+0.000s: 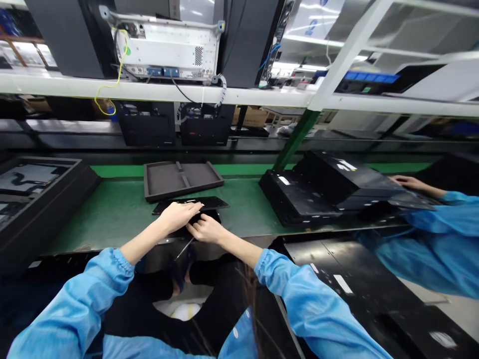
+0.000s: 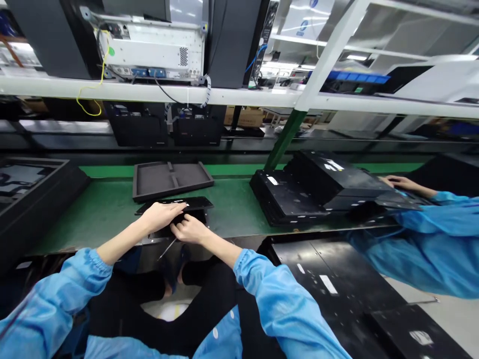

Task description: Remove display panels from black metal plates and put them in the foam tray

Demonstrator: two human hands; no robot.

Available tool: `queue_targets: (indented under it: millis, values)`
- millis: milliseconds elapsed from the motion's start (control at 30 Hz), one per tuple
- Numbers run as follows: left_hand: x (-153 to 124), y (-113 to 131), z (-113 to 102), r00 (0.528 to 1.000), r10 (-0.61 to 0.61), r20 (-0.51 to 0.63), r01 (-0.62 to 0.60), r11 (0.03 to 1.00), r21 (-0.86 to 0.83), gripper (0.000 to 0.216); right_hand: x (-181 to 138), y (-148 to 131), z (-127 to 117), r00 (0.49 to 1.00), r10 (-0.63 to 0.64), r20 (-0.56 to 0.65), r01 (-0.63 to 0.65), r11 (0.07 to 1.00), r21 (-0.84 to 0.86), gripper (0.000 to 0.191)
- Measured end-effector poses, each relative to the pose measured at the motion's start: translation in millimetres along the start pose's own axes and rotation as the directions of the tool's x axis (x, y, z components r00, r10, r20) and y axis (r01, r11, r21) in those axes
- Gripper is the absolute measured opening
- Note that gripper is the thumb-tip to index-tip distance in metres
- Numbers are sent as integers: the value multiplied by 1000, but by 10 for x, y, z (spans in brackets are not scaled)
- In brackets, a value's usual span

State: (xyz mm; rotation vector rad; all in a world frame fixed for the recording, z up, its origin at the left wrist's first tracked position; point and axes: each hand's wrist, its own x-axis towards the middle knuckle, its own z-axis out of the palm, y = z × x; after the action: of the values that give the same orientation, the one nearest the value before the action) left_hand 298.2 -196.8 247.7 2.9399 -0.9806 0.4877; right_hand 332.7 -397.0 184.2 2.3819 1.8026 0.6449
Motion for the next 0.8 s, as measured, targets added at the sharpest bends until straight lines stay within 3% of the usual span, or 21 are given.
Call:
queue_targets:
  millis: [133, 233, 367, 500, 600, 667, 733, 800]
  values:
    - [32, -36, -51, 1000, -15, -3, 15, 1000, 15, 38, -28, 47, -57, 984, 120, -131, -132, 987, -90, 30]
    - [74, -57, -87, 1000, -19, -3, 19, 1000, 11, 38, -250, 83, -259, 967, 129, -218, -158, 980, -120, 29]
    - [20, 0, -46, 1000, 1, -10, -2, 1000, -18, 39, -1039, -42, -764, 896, 110, -431, -181, 975, -128, 36]
    - [-243, 176, 208, 998, 48, -51, -49, 999, -21, 43, -2093, -421, -1252, 858, 336, -389, -356, 934, 22, 74]
    - [-464, 297, 472, 994, 51, -99, -57, 997, -57, 45, -2712, -811, -1398, 724, 554, -411, -579, 812, 76, 83]
    - [-566, 348, 604, 992, 29, -125, -45, 991, -130, 45, -2954, -1052, -1410, 596, 655, -464, -715, 696, 65, 83]
    - [-624, 405, 660, 989, -10, -145, -24, 972, -232, 43, -3042, -1230, -1407, 480, 713, -512, -816, 576, 38, 81]
    - [-648, 516, 632, 984, -91, -155, 27, 927, -375, 40, -2985, -1314, -1414, 426, 715, -554, -859, 512, 1, 76]
